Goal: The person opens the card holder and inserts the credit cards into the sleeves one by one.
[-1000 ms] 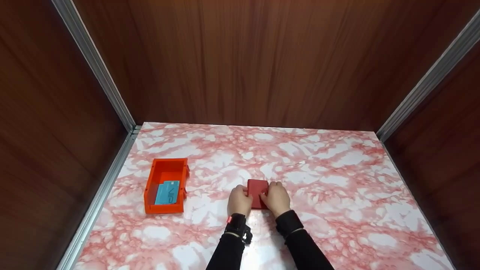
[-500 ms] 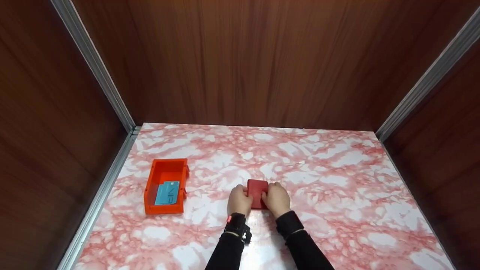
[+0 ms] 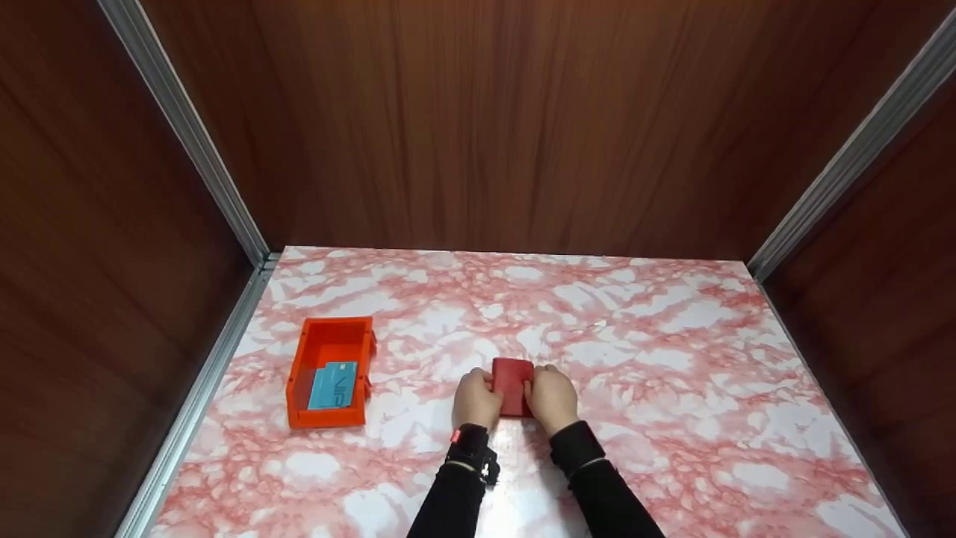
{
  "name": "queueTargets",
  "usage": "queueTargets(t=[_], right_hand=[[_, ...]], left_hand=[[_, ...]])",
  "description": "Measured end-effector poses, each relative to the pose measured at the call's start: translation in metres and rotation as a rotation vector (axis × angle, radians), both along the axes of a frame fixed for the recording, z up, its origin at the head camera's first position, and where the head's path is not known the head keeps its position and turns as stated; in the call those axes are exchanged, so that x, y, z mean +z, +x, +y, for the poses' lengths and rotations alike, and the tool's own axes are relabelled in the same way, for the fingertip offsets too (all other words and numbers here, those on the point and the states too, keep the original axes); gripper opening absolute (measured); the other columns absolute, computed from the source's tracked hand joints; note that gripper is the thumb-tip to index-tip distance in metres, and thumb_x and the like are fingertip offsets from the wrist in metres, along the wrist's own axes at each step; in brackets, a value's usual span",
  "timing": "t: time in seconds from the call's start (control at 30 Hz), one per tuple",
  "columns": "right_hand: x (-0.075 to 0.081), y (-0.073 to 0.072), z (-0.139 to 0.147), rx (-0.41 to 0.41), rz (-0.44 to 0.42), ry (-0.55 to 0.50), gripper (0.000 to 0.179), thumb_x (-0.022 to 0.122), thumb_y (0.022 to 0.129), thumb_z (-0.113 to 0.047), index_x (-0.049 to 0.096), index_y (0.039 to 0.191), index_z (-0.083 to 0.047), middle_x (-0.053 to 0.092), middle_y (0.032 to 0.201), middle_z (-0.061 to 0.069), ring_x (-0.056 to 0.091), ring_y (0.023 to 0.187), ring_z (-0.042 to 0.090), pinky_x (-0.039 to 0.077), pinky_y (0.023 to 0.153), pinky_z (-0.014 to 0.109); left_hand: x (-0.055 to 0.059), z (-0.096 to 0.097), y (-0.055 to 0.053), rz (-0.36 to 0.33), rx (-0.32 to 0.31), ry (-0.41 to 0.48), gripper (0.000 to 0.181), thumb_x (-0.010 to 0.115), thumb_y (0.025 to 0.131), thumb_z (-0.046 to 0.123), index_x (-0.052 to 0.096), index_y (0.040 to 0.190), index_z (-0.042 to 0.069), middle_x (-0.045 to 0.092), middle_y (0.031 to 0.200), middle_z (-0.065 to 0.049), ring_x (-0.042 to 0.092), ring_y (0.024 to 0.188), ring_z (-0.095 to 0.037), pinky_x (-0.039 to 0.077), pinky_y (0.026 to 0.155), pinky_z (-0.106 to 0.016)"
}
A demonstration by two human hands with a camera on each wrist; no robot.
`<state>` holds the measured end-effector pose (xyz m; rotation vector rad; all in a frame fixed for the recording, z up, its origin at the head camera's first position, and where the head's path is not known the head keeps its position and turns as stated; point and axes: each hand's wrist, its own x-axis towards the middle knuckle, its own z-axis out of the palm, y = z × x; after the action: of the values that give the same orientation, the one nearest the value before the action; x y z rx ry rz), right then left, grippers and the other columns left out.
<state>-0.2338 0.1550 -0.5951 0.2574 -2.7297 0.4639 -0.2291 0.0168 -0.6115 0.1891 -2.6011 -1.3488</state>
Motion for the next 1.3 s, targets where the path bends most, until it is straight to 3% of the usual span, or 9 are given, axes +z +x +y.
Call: queueTargets(t=[0.27, 0.67, 0.87, 1.03, 1.3], right_hand=[[-0.002, -0.001, 0.001, -0.01, 0.005, 0.001, 0.018, 0.074, 0.081, -0.008, 0.061, 0.074, 0.002, 0.058, 0.069, 0.016, 0.061, 0.064, 0.039, 0.051, 0.061, 0.049], [0.001, -0.001, 0.011, -0.005, -0.066, -0.133, 0.025, 0.072, 0.086, -0.007, 0.055, 0.067, -0.006, 0.053, 0.064, 0.007, 0.058, 0.063, 0.031, 0.048, 0.06, 0.045], [0.006, 0.0, 0.021, -0.011, -0.155, -0.223, 0.021, 0.07, 0.087, -0.007, 0.059, 0.07, -0.006, 0.055, 0.064, 0.004, 0.056, 0.062, 0.026, 0.047, 0.06, 0.043], [0.008, 0.0, 0.031, -0.014, -0.17, -0.266, 0.014, 0.072, 0.085, -0.005, 0.063, 0.075, -0.006, 0.061, 0.069, 0.005, 0.06, 0.066, 0.027, 0.049, 0.064, 0.044], [0.006, -0.003, 0.043, -0.022, -0.195, -0.283, 0.01, 0.074, 0.082, -0.002, 0.064, 0.081, -0.003, 0.064, 0.074, 0.007, 0.062, 0.072, 0.029, 0.049, 0.069, 0.045]], left_hand=[[0.0, 0.001, -0.002, -0.005, -0.003, -0.009, 0.014, 0.074, 0.077, 0.006, 0.066, 0.088, 0.005, 0.062, 0.073, 0.0, 0.062, 0.07, -0.018, 0.051, 0.067, -0.035], [0.002, 0.001, 0.0, -0.031, 0.005, -0.01, 0.016, 0.075, 0.076, 0.005, 0.066, 0.09, 0.005, 0.061, 0.077, -0.001, 0.061, 0.072, -0.018, 0.051, 0.067, -0.035], [-0.001, 0.002, -0.001, 0.008, 0.005, -0.03, 0.015, 0.075, 0.076, 0.004, 0.066, 0.088, 0.005, 0.059, 0.074, 0.0, 0.06, 0.071, -0.019, 0.05, 0.067, -0.035], [-0.007, 0.002, -0.001, 0.057, 0.019, -0.052, 0.014, 0.074, 0.075, 0.004, 0.065, 0.086, 0.005, 0.059, 0.073, -0.001, 0.06, 0.07, -0.02, 0.05, 0.066, -0.035], [-0.006, 0.001, -0.001, 0.011, 0.019, -0.024, 0.015, 0.075, 0.077, 0.008, 0.065, 0.088, 0.007, 0.06, 0.075, 0.001, 0.061, 0.07, -0.017, 0.051, 0.066, -0.034]])
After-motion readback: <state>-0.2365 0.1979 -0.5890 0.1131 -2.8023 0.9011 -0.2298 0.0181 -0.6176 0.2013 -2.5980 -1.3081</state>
